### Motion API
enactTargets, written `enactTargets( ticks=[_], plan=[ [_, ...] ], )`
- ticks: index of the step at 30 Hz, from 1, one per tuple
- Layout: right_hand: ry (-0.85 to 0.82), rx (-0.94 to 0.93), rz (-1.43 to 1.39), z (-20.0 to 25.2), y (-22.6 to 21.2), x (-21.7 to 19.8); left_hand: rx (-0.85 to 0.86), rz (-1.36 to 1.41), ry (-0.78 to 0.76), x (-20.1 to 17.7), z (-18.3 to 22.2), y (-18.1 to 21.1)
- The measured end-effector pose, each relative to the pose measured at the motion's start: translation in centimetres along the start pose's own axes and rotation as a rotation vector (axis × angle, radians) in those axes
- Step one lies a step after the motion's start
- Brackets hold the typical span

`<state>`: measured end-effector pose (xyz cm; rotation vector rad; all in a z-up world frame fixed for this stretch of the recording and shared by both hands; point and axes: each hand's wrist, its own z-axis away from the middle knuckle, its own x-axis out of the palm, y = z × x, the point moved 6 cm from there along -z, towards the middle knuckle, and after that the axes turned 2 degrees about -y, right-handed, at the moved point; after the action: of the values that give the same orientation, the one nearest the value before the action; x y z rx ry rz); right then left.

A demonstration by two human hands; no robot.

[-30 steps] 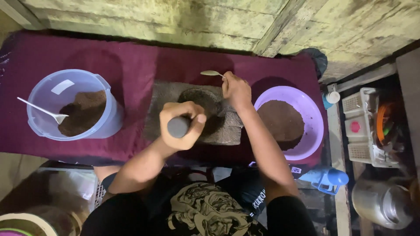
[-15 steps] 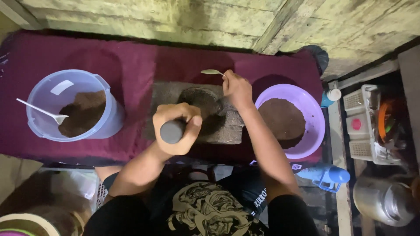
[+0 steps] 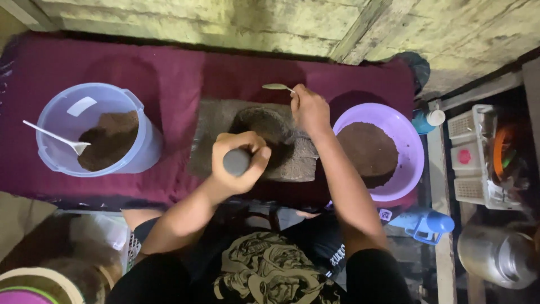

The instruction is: Grinding and mixing dark powder using a stone mortar and pestle, and adding more powder with a spoon.

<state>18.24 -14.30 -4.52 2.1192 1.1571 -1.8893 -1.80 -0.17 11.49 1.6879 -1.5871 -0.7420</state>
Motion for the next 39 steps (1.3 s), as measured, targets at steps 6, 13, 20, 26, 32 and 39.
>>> enactTargets(
  ticks=[6,13,20,26,32,39],
  plan=[
    [0.085,-0.026,0.094,-0.2,-0.5,-0.2,-0.074,-0.009,0.046,0.3,2.7,-8.0],
    [0.018,0.038,0.037,-0.5,0.4,0.0,-0.049,0.007,0.090,-1.0,-0.4,-4.5],
    [-0.016,0.084,0.062,-0.3,0.1,0.2,-0.090,-0.021,0.090,-1.7,-0.2,-7.1],
    [-0.004,0.105,0.073,-0.7,0.0,-0.1,-0.129,-0.049,0.117,-2.1,-1.1,-7.7],
    [-0.028,0.098,0.112,-0.4,0.4,0.5,-0.054,-0.078,0.059,-2.4,-1.8,-0.5],
    [0.003,0.114,0.112,-0.3,0.8,0.5,-0.081,-0.172,0.130,-3.2,-0.5,-8.4]
  ],
)
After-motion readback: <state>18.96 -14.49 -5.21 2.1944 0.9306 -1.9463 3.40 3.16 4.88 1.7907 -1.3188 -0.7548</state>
